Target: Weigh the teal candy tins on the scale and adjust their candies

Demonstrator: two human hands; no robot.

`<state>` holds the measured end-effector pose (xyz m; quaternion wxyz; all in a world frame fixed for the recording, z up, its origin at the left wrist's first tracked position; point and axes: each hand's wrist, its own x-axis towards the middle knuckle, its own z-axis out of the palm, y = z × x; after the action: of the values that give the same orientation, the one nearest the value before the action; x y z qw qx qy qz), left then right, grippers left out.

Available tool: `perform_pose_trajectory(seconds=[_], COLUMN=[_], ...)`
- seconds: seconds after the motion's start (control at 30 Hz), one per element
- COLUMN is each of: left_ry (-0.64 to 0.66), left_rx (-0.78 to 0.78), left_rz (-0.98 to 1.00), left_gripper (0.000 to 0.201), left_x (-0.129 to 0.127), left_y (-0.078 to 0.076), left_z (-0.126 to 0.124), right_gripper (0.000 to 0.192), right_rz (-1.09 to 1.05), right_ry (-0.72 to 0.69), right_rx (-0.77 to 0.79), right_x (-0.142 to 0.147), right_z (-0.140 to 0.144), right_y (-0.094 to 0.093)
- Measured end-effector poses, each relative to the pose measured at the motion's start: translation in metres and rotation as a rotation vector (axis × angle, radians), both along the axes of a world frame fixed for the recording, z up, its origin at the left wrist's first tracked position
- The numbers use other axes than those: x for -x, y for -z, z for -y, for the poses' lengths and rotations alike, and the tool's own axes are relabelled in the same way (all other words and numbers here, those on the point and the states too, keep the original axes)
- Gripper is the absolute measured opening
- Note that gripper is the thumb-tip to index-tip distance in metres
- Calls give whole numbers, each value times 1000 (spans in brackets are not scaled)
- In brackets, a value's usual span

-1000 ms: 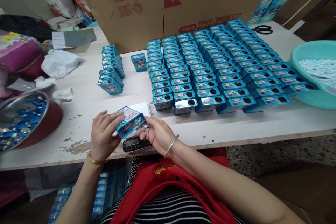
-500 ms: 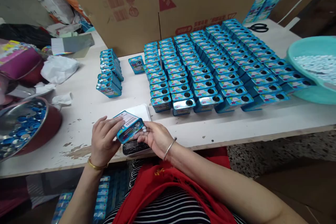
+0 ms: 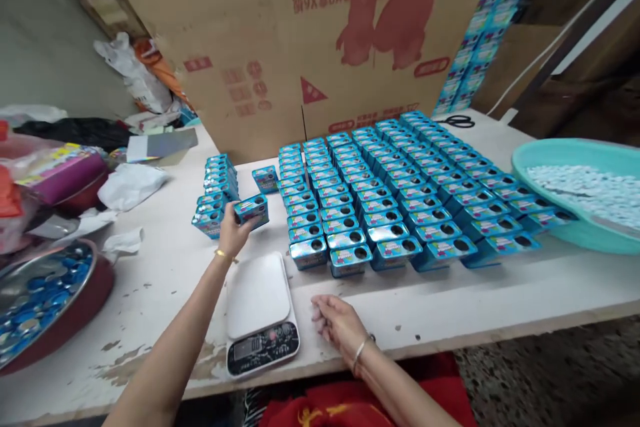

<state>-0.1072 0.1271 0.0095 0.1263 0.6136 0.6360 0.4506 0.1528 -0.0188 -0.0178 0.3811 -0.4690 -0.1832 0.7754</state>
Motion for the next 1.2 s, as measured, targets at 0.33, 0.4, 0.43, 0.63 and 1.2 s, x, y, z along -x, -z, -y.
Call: perform_pose_trajectory(seconds=[0.33, 0.4, 0.43, 0.63, 1.2], left_ry=[-48, -33, -23, -261, 311], left_rx=[-58, -91, -107, 9, 267], left_rz=[-162, -222, -271, -791, -1140], left_gripper=[52, 52, 49, 33, 16], left_x=[-1, 3, 7, 55, -23], left_y=[8, -3, -9, -23, -115], left_z=[-101, -77, -61, 32, 112], right_gripper=[40, 36, 36, 43, 31], right_rz=[-44, -61, -66, -67, -100], right_ry=[-16, -34, -45, -105, -99], right_rx=[5, 27, 37, 49, -91], right_x=[-6, -9, -10, -15, -26], right_z=[8, 8, 9, 8, 9], right_y=[12, 13, 13, 16, 22])
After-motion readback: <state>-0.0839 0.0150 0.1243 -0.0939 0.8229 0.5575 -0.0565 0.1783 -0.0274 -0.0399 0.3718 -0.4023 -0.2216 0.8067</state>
